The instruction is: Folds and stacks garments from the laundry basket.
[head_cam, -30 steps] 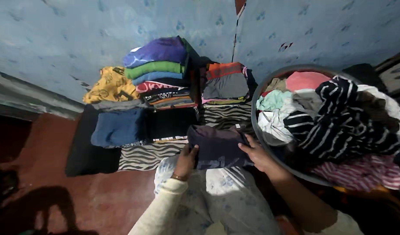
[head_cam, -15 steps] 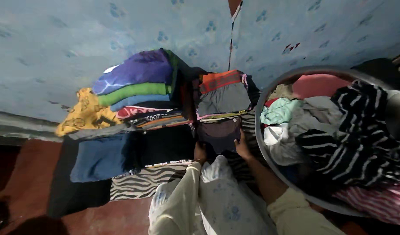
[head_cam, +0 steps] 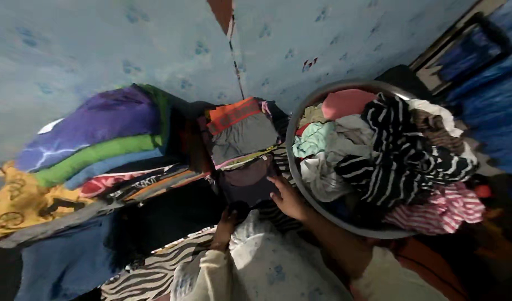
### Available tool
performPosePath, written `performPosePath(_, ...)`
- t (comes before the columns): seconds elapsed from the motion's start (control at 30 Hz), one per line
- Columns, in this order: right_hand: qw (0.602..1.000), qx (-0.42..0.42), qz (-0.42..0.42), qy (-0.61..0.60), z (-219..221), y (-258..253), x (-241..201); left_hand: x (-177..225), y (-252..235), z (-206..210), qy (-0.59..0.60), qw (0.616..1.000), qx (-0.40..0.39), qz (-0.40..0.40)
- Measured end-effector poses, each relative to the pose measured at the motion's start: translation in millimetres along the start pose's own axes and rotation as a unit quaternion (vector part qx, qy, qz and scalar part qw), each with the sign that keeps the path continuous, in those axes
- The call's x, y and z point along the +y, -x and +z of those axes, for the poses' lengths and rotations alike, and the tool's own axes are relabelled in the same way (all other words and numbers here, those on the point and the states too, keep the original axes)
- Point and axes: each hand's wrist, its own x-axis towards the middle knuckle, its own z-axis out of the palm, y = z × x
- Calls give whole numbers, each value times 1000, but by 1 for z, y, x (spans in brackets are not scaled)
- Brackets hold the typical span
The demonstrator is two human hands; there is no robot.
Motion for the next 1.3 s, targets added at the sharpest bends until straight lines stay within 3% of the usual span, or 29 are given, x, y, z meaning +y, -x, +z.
performPosePath(0.07, 988, 106, -107, -6, -30, 28, -15, -10, 29, -4, 29, 1000, -3, 6)
performPosePath(0.13, 965, 213, -150, 41, -73, 50, -21, -17, 56, -10, 46, 999, 17, -1)
performPosePath(0.3, 902, 371, -23, 221, -198, 112, -10, -18, 110, -28, 89, 994, 66, 17)
performPosePath(0.5, 854, 480, 146, 136, -282, 187, 45, -28, 182, -42, 68, 990, 90, 84)
performPosePath(0.67, 884, 432, 173, 25, -286, 196, 89, -52, 229, -42, 23, 992, 97, 80)
performPosePath(0.77, 921, 362, 135, 51, -267, 168, 110, -60, 240, -38, 8, 990, 115, 86)
performPosePath(0.83, 932, 309, 161, 98, -251, 146, 108, -60, 244, -34, -13, 989, 117, 92)
performPosePath(1.0, 938, 262, 179, 139, -242, 113, 88, -41, 248, -14, -67, 985, 105, 116)
performPosePath(1.13, 929, 365, 45, 40, -273, 132, 31, -34, 238, -2, -74, 983, 108, 129)
performPosePath(1.2, 915, 399, -9, 58, -271, 140, -8, -34, 231, 3, -73, 982, 104, 142)
performPosePath(1.3, 924, 355, -26, 140, -235, 135, -43, -27, 219, 12, -75, 979, 83, 172)
